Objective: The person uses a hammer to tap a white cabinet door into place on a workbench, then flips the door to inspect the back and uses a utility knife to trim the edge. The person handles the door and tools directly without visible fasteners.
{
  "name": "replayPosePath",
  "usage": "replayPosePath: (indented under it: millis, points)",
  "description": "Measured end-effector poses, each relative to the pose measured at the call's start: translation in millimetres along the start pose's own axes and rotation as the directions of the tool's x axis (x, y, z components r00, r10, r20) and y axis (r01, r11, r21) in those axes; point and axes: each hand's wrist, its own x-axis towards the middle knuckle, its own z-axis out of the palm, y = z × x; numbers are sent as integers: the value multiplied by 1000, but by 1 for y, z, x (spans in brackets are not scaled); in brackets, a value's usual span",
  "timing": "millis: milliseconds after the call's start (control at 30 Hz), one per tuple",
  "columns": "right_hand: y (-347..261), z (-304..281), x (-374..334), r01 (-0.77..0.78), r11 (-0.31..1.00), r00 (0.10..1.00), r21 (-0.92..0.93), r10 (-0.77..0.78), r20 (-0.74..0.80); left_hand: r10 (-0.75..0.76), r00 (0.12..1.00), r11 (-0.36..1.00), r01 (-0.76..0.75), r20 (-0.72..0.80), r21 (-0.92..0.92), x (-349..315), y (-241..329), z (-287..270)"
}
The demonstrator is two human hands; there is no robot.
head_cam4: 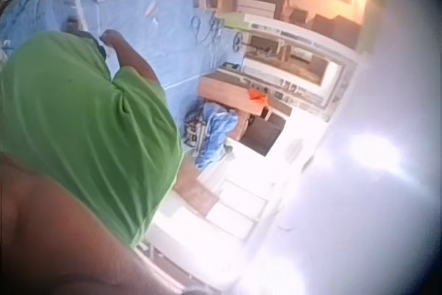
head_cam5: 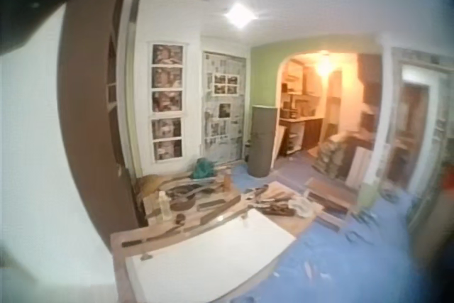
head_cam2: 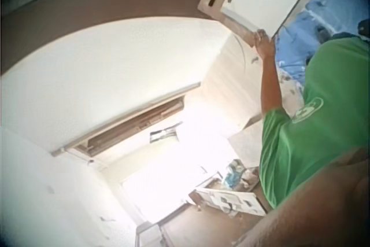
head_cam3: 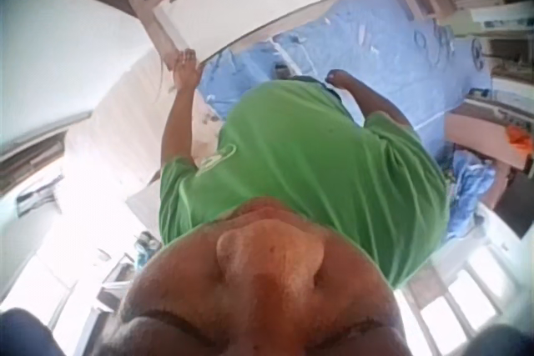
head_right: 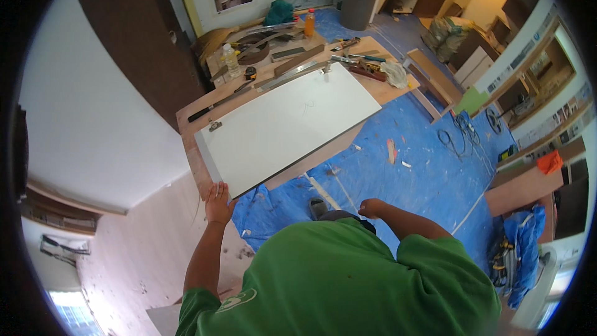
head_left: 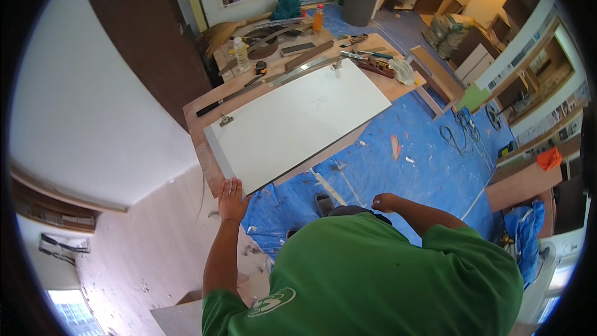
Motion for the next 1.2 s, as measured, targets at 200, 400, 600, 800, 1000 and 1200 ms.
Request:
replayPosePath:
  millis: [200, 400, 600, 800, 1000, 1200]
  points:
    - [18, 20, -7, 3, 1000, 1000, -23, -3, -13, 21, 996, 997, -28, 90, 68, 8, -3, -9]
    - [28, 34, -11, -39, 999, 999, -31, 39, 19, 24, 985, 992, -45, 172, 116, 13, 0, -13]
    - [15, 34, -7, -97, 995, 991, -5, 97, 87, 19, 989, 993, -36, 144, 111, 7, -7, -9]
    - [25, 40, 8, -102, 995, 991, 18, 100, 90, 15, 999, 986, -20, -33, -168, -11, 32, -54]
    - [4, 31, 10, -8, 999, 1000, 38, 7, 11, 257, 854, 303, 372, 451, -877, -79, 111, -133]
    - [8, 36, 43, -41, 999, 997, -30, 43, 72, 466, 865, -235, 323, 185, -917, -104, 96, -220]
